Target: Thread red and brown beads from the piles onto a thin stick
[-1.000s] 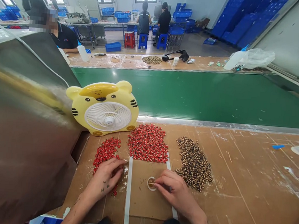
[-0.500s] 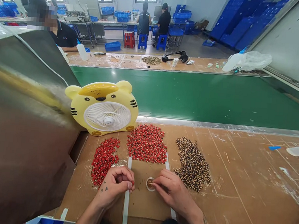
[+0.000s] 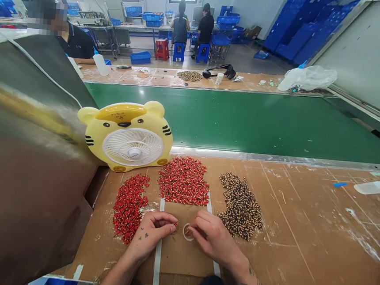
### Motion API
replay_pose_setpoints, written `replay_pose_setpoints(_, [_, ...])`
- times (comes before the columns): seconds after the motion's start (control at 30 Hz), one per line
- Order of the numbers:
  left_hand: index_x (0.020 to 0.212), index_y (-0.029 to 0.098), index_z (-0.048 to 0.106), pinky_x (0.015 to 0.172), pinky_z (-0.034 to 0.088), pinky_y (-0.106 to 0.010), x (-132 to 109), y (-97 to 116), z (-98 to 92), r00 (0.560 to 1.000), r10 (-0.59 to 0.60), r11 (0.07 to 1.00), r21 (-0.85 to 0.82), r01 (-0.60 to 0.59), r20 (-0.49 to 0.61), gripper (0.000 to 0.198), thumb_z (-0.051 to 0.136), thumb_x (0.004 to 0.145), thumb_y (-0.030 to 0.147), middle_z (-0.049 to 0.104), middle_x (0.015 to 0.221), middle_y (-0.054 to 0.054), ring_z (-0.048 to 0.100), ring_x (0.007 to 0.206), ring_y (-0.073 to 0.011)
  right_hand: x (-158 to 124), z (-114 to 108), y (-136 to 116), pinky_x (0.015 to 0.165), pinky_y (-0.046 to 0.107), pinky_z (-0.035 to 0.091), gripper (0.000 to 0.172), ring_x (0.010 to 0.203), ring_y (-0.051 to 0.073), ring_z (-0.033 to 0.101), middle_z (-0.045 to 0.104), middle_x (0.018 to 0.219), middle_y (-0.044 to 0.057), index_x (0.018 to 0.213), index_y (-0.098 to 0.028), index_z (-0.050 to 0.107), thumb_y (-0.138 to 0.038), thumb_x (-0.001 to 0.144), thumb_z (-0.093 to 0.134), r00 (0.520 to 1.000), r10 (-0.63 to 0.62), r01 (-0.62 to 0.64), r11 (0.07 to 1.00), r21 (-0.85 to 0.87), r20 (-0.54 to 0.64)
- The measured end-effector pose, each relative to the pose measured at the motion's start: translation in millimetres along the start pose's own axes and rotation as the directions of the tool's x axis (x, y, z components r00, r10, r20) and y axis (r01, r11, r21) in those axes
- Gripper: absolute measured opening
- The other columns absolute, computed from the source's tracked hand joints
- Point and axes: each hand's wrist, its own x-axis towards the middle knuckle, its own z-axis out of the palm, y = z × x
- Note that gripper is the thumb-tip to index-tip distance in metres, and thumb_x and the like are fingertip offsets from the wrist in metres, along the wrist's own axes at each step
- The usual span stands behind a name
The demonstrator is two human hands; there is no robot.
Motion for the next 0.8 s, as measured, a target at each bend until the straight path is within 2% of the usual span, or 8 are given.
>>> replay_pose_setpoints(0.1, [0.078, 0.016, 0.079, 0.062, 0.043, -0.022, -0.8, 1.1, 0.4, 1.000, 0.008, 1.000, 0.028, -0.009, 0.012, 0.015, 0.080, 0.066, 0.025, 0.071, 0.066, -0.002, 0.059, 0.062, -0.0135, 0.8, -1.6, 1.2, 0.064, 0.028, 0.039, 0.023, 0.072, 0.017, 0.054, 0.058, 0.076, 0.003, 0.075, -0.018, 0.057, -0.020, 0.098, 0.051, 0.999, -0.024, 0.024, 1.000, -0.003, 0.048])
replay_pose_setpoints(0.2, [0.077, 0.016, 0.078, 0.065, 0.043, -0.022, -0.2, 1.1, 0.6, 1.000, 0.019, 0.999, 0.030, -0.020, 0.019, 0.012, 0.079, 0.066, 0.023, 0.073, 0.072, -0.003, 0.060, 0.066, -0.0140, -0.3, -1.7, 1.9, 0.066, 0.028, 0.039, 0.021, 0.073, 0.018, 0.054, 0.058, 0.077, 0.004, 0.079, -0.019, 0.058, -0.020, 0.098, 0.049, 0.999, -0.043, 0.043, 0.999, -0.002, -0.023])
replay_pose_setpoints(0.3, [0.076, 0.016, 0.078, 0.067, 0.044, -0.022, 1.2, 0.8, 2.6, 0.999, 0.020, 0.999, 0.032, -0.021, 0.034, 0.011, 0.079, 0.065, 0.020, 0.074, 0.078, -0.004, 0.061, 0.070, -0.0148, -2.5, -0.2, 2.1, 0.064, 0.028, 0.039, 0.023, 0.072, 0.018, 0.053, 0.058, 0.075, 0.004, 0.077, -0.018, 0.058, -0.020, 0.098, 0.049, 0.999, -0.048, 0.048, 0.999, 0.003, -0.017])
replay_pose_setpoints(0.43, [0.078, 0.016, 0.079, 0.062, 0.042, -0.021, 1.5, 3.1, 6.3, 0.999, -0.020, 0.999, 0.026, 0.019, 0.027, 0.013, 0.080, 0.065, 0.021, 0.073, 0.068, -0.002, 0.059, 0.062, -0.0129, -3.8, 2.1, 2.3, 0.065, 0.028, 0.040, 0.022, 0.072, 0.018, 0.053, 0.059, 0.076, 0.004, 0.079, -0.018, 0.060, -0.020, 0.098, 0.049, 0.999, -0.027, 0.027, 0.999, 0.018, -0.036])
replay_pose_setpoints(0.57, [0.075, 0.016, 0.079, 0.061, 0.043, -0.021, 0.5, 6.6, 8.7, 1.000, -0.031, 0.999, 0.014, 0.031, 0.001, 0.013, 0.081, 0.063, 0.021, 0.074, 0.067, -0.003, 0.060, 0.060, -0.0127, -3.9, -2.2, -0.4, 0.064, 0.028, 0.040, 0.023, 0.070, 0.018, 0.054, 0.059, 0.074, 0.004, 0.077, -0.018, 0.060, -0.023, 0.098, 0.051, 0.999, -0.016, 0.019, 0.998, 0.058, -0.039])
replay_pose_setpoints(0.63, [0.073, 0.016, 0.079, 0.062, 0.044, -0.021, 0.0, 7.8, 9.7, 1.000, -0.025, 1.000, 0.012, 0.026, -0.010, 0.012, 0.081, 0.063, 0.021, 0.075, 0.068, -0.003, 0.061, 0.061, -0.0130, -4.8, -9.0, -3.7, 0.063, 0.027, 0.040, 0.023, 0.069, 0.017, 0.055, 0.059, 0.072, 0.003, 0.077, -0.018, 0.061, -0.024, 0.097, 0.052, 0.997, -0.001, 0.010, 0.993, 0.118, -0.075])
replay_pose_setpoints(0.8, [0.073, 0.015, 0.079, 0.063, 0.047, -0.023, -1.3, 9.1, 13.1, 1.000, -0.028, 0.998, -0.048, 0.027, -0.011, 0.012, 0.081, 0.063, 0.022, 0.075, 0.065, -0.004, 0.063, 0.060, -0.0139, -6.6, -25.4, -14.7, 0.061, 0.025, 0.041, 0.018, 0.065, 0.015, 0.057, 0.062, 0.070, 0.001, 0.078, -0.019, 0.063, -0.021, 0.095, 0.057, 0.963, 0.074, 0.015, 0.945, 0.328, -0.258])
